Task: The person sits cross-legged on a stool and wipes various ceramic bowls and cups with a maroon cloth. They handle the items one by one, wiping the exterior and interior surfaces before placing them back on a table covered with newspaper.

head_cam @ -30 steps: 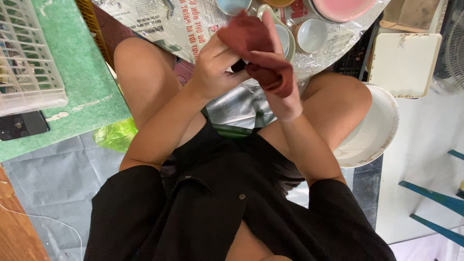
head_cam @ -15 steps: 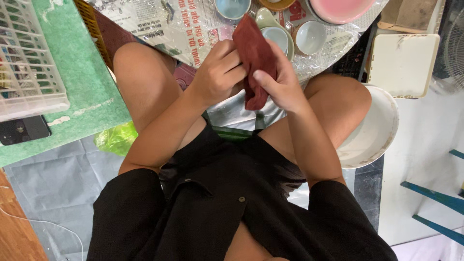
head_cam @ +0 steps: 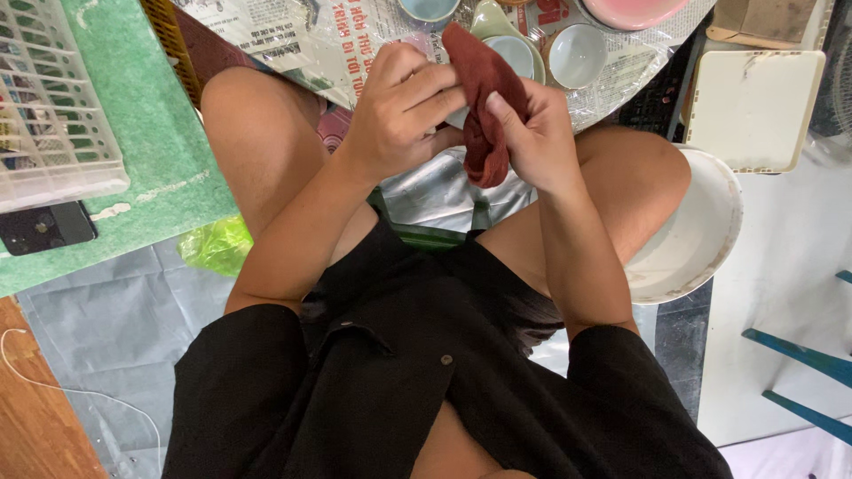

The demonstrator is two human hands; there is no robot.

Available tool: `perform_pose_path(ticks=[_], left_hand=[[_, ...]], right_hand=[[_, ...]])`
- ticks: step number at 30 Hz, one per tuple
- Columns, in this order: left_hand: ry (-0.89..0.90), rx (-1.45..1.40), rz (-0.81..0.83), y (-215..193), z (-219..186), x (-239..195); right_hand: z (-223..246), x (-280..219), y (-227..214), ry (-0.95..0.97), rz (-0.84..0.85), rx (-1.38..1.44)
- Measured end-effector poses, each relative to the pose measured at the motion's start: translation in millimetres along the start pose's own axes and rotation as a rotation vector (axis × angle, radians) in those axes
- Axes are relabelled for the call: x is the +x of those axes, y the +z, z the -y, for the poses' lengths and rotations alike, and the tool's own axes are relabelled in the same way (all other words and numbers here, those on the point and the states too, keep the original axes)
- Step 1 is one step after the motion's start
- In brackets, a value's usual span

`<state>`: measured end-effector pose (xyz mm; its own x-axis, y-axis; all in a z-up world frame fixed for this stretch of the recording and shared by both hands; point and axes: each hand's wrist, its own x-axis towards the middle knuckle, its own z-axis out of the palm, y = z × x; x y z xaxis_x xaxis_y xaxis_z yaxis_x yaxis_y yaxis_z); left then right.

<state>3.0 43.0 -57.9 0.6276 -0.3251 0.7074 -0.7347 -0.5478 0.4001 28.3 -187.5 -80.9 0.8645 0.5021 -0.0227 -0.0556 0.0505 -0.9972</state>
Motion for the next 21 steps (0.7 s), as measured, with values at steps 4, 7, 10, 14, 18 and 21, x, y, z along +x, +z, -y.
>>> perform_pose_path(ticks=[4,7,10,14,18,21], left_hand=[[-0.014,-0.013,-0.044,5,0,5],[-0.064,-0.051,-0.056,10,0,3],[-0.193,-0.248,-0.088,15,6,0],[-0.526,-1.034,-0.185,24,12,-13],[-0.719,-1.34,-0.126,53,14,-37],[-0.936,-1.31,-0.254,79,14,-56]], right_hand=[[-8,0,0,-0.066,-0.128,-0.106],[-17,-1,-3,-0.1,-0.174,-0.002],[-23,2,-15,0.012,-0.469,0.025],[-33,5,-22,-0.424,-0.439,0.426],[-14,-1,-16,-0.409,0.003,-0.284],[15,7,2,-0.537,0.141,-0.733]])
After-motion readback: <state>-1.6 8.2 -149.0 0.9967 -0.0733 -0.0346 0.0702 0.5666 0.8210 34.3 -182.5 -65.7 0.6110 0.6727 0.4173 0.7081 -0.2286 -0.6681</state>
